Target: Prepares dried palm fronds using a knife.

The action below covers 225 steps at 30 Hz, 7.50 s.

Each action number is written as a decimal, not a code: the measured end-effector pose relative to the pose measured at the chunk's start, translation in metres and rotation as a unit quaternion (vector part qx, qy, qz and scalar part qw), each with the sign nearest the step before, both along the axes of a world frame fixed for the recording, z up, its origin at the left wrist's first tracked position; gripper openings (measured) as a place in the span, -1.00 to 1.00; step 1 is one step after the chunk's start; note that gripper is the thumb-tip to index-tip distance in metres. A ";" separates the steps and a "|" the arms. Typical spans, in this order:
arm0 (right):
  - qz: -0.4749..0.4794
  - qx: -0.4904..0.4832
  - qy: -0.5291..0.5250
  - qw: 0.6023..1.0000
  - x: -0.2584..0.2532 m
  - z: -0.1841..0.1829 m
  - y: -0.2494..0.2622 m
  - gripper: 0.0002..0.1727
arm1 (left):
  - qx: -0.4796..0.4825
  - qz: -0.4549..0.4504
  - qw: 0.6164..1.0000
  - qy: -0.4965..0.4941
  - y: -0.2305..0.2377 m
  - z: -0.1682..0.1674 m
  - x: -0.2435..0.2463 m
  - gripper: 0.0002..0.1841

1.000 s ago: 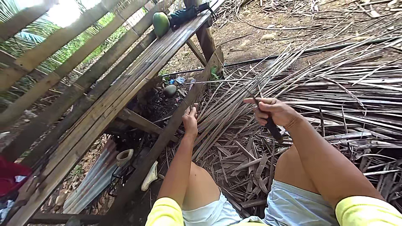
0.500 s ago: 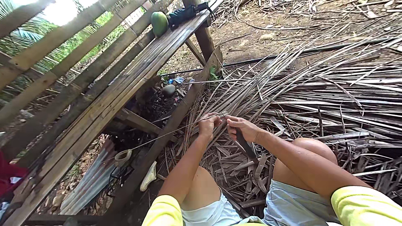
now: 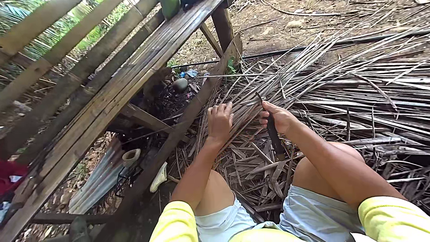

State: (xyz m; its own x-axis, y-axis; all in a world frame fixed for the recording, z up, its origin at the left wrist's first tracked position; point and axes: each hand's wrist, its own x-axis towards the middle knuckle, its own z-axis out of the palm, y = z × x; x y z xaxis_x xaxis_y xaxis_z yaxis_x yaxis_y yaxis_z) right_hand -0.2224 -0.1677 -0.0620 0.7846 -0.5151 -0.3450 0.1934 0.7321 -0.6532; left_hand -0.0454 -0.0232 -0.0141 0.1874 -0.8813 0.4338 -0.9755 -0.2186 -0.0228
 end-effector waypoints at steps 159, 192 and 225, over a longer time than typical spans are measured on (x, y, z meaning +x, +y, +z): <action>-0.231 -0.327 0.268 0.876 -0.055 -0.002 -0.067 -0.60 | 0.329 0.237 0.912 0.059 0.067 0.078 0.042 -0.74; -0.207 -0.317 0.317 0.870 -0.014 0.014 -0.035 -0.67 | 0.265 0.208 0.850 0.405 0.052 -0.309 0.125 -0.55; 0.075 0.044 0.025 0.996 -0.004 0.002 -0.019 -0.38 | 0.157 0.259 0.860 0.411 0.371 0.154 0.101 -0.75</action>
State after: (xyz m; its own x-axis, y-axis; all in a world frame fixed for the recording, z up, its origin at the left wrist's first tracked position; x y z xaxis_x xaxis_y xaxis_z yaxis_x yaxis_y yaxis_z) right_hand -0.2260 -0.1870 -0.0603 0.8310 -0.3597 -0.4242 0.0464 0.8049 -0.5916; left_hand 0.0560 0.3478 0.1400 0.7193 -0.6368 -0.2776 -0.4637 -0.7377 0.4907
